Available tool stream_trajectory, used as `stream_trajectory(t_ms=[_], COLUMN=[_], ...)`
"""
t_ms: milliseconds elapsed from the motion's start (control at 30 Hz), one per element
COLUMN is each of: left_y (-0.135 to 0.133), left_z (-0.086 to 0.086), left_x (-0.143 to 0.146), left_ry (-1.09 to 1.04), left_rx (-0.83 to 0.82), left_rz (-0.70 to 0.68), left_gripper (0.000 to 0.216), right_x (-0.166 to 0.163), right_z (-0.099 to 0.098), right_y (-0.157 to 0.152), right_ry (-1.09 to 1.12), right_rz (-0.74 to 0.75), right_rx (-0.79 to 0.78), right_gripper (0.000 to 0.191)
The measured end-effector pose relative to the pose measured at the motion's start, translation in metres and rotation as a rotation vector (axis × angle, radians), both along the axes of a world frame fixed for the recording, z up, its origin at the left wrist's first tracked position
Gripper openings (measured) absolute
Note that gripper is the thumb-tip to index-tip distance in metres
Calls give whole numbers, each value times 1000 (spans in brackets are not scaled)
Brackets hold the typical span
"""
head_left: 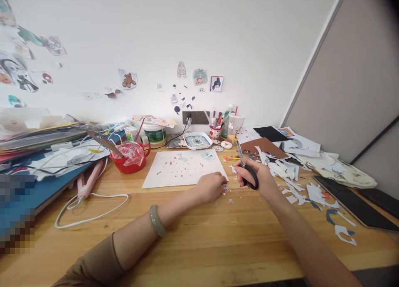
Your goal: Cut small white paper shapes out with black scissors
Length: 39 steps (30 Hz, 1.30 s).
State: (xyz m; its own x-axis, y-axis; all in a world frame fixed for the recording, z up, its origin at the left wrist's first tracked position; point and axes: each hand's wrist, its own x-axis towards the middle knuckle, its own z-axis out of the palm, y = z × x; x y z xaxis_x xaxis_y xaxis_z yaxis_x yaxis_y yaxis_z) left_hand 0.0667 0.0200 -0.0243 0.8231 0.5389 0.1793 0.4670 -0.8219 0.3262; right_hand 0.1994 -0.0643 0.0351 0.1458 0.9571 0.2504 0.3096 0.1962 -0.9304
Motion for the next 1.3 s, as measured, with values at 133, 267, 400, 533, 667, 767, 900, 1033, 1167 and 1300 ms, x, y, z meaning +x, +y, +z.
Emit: stream_trajectory(t_ms=[133,267,400,533,667,767,900,1033,1167,1300], left_y=[5,5,0,-6,-9,-10,-15,-29,-42,-47], left_z=[-5,-5,-1,4,6,7,14,25,35,42], left_x=[2,1,0,-1,-1,1,3,0,-6,-9], left_ry=[5,-11,-45,-73,-129,-211,-345,-624,-936,-978], left_rx=[-115,-128,-163,-220,-298,-404,-582,-802,-982,-967], left_rz=[27,45,65,117,129,157,213,313,349,352], left_gripper=[24,33,24,16,13,17,27,20,14,14], right_x=[0,1,2,3,4,5,5,-1,-6,-5], right_z=[-2,-4,-5,-8,-11,-15,-20,-19,-17,-18], right_y=[1,2,4,5,7,11,14,12,9,9], right_ry=[8,-4,-11,6,14,-16,-42,-27,29,64], right_rz=[5,1,-4,10,16,10,1,98,176,164], right_rx=[5,-3,-3,-4,-26,-75,-178,-151,-113,-80], right_gripper=[15,17,18,18,22,27,33,34,34,34])
